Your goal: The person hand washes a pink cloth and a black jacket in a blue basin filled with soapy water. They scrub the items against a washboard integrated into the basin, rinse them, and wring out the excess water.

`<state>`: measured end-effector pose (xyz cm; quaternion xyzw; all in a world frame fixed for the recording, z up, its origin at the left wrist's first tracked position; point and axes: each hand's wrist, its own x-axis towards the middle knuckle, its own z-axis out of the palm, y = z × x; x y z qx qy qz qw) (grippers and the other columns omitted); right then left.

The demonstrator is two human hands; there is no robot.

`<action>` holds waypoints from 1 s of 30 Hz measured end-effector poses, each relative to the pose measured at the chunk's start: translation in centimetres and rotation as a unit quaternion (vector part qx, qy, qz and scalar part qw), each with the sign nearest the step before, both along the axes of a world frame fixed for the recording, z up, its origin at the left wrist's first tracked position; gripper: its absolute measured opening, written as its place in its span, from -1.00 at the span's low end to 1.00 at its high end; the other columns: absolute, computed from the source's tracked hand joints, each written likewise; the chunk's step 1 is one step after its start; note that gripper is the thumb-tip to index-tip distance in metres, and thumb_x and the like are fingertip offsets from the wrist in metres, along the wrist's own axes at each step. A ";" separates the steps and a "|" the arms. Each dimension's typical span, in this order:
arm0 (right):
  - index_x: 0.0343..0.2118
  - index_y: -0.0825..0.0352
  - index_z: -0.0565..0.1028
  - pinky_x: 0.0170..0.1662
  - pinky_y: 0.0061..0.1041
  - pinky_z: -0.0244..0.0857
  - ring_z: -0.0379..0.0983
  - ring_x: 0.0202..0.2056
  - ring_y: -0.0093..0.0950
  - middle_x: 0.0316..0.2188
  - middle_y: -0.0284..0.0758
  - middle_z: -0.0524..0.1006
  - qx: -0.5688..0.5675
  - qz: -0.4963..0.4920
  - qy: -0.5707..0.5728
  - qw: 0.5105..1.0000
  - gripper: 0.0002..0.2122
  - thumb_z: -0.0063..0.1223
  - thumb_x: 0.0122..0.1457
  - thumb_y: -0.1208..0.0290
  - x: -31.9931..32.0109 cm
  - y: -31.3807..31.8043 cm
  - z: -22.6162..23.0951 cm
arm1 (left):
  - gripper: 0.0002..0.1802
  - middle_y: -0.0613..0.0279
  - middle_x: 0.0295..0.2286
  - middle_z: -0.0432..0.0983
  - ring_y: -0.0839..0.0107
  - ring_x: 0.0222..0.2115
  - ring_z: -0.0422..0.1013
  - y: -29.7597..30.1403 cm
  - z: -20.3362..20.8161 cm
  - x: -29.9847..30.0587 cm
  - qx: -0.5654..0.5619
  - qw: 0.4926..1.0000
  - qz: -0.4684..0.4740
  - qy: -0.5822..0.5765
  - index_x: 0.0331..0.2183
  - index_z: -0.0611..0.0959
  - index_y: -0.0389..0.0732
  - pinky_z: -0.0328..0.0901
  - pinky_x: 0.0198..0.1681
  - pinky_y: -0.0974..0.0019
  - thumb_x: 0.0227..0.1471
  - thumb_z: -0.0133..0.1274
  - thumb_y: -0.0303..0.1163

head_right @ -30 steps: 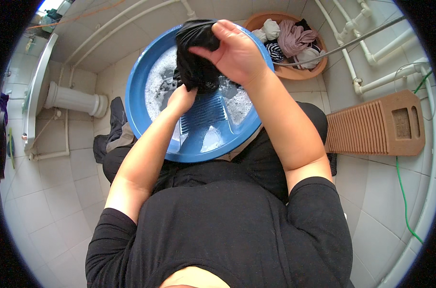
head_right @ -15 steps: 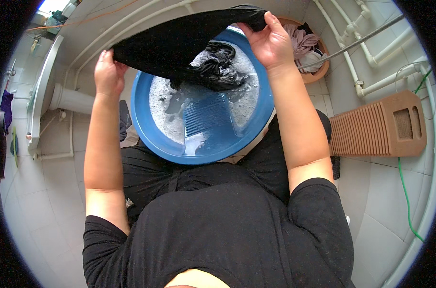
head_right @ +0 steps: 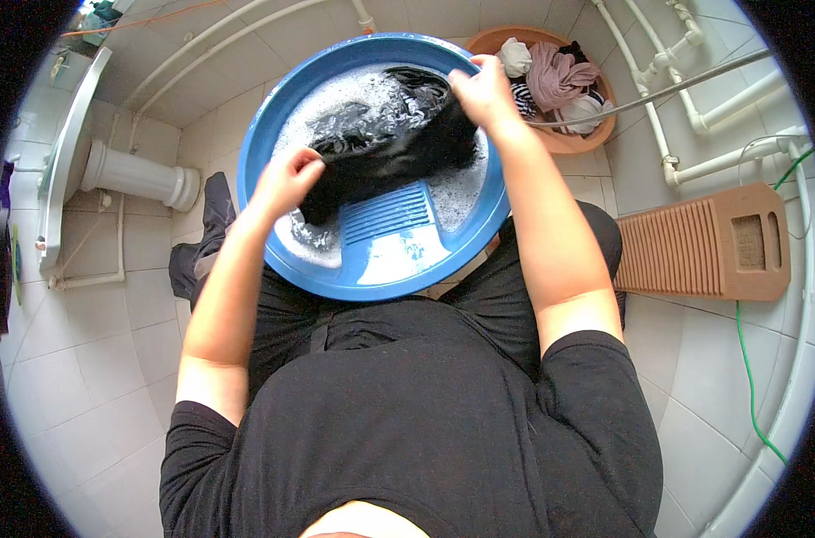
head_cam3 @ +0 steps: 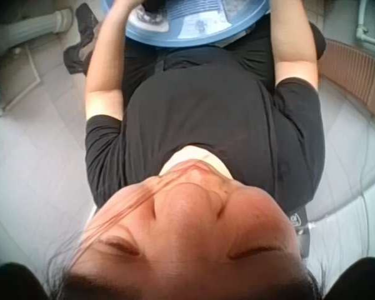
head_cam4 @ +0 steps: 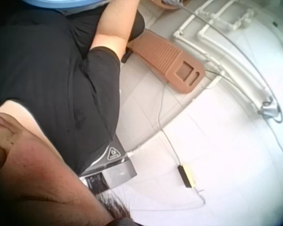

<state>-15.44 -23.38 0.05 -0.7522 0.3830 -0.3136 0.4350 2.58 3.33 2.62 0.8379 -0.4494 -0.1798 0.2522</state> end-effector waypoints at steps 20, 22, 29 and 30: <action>0.01 0.24 0.36 0.02 -0.36 0.18 0.28 0.04 -0.26 0.01 -0.14 0.36 -0.089 0.247 0.592 0.762 -0.54 -0.05 -0.04 0.33 3.5 5.2 -10.2 | -0.64 0.01 -0.22 0.42 0.22 -0.17 0.37 -0.4 -8.6 -5.6 -0.146 0.682 0.221 0.682 -0.20 0.44 -0.38 0.30 -0.11 0.24 0.08 -0.07 -0.26; 0.00 0.27 0.34 -0.04 -0.45 0.23 0.33 -0.03 -0.28 -0.07 -0.13 0.40 0.122 0.070 0.354 0.925 -0.51 0.00 -0.09 0.40 3.9 6.3 -9.6 | -0.58 -0.03 -0.18 0.39 0.18 -0.15 0.35 -0.8 -8.6 -5.3 -0.123 0.661 0.203 0.712 -0.17 0.41 -0.40 0.29 -0.08 0.22 0.11 -0.11 -0.20; -0.07 0.32 0.34 -0.01 -0.50 0.19 0.34 -0.13 -0.43 -0.21 -0.24 0.42 0.083 0.327 -0.071 0.939 -0.50 -0.04 -0.23 0.58 3.4 14.5 -0.8 | 0.09 -0.14 -0.11 0.33 0.07 -0.06 0.27 -3.0 -8.8 -3.8 -0.153 0.521 0.175 0.821 -0.07 0.38 -0.38 0.14 0.07 0.08 -0.21 -0.31 0.52; -0.07 0.32 0.33 0.00 -0.51 0.17 0.34 -0.12 -0.42 -0.20 -0.24 0.41 0.000 0.386 -0.064 0.920 -0.49 -0.04 -0.24 0.58 2.9 15.5 0.1 | 0.05 -0.09 -0.09 0.32 0.08 -0.05 0.25 -3.2 -7.8 -3.8 -0.210 0.487 0.195 0.825 -0.05 0.40 -0.28 0.12 0.08 0.09 -0.22 -0.27 0.52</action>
